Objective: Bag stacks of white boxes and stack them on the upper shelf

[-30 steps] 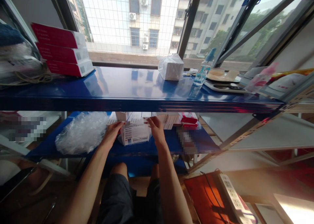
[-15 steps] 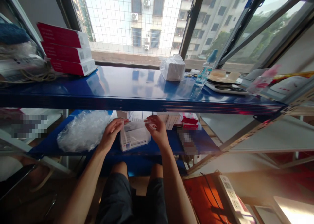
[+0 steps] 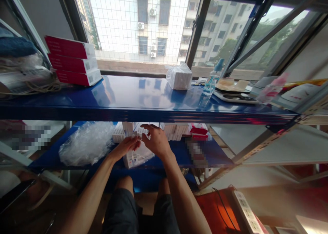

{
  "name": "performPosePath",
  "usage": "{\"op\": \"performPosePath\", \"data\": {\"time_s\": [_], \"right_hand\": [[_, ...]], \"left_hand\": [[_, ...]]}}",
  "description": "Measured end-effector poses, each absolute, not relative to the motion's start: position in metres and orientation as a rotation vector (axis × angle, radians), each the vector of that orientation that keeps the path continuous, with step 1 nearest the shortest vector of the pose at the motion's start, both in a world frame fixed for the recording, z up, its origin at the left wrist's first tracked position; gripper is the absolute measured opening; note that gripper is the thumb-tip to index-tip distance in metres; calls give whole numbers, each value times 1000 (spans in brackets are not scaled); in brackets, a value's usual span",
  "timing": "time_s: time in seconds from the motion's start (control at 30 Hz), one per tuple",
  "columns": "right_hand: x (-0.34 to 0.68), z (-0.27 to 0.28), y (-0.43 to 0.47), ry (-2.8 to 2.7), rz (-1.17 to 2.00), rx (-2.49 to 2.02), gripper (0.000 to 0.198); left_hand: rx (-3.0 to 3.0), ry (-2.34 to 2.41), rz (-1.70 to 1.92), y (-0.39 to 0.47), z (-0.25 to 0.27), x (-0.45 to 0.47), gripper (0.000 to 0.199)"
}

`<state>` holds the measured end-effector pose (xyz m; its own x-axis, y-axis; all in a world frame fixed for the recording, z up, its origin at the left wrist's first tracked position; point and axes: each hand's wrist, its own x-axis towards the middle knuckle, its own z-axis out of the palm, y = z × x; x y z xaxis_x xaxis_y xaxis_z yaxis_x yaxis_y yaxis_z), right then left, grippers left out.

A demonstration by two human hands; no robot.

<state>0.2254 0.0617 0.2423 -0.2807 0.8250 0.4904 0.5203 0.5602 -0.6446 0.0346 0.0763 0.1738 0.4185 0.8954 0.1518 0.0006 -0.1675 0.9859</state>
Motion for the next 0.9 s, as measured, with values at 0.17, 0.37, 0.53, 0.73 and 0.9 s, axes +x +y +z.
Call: {"op": "performPosePath", "data": {"time_s": [0.17, 0.37, 0.53, 0.73, 0.9], "right_hand": [[233, 218, 68, -1933, 779, -1022, 19], [229, 203, 65, -1901, 687, -1060, 18], [237, 191, 58, -1841, 935, -1071, 20], [225, 177, 66, -2116, 728, -1178, 11], [208, 180, 88, -2174, 198, -1213, 10]], "left_hand": [[1527, 796, 949, 66, 180, 33, 60], [1466, 841, 984, 71, 172, 35, 56], [1367, 926, 1170, 76, 160, 31, 45], [1633, 1076, 1153, 68, 169, 29, 22], [2004, 1177, 1107, 53, 182, 25, 18]]}}
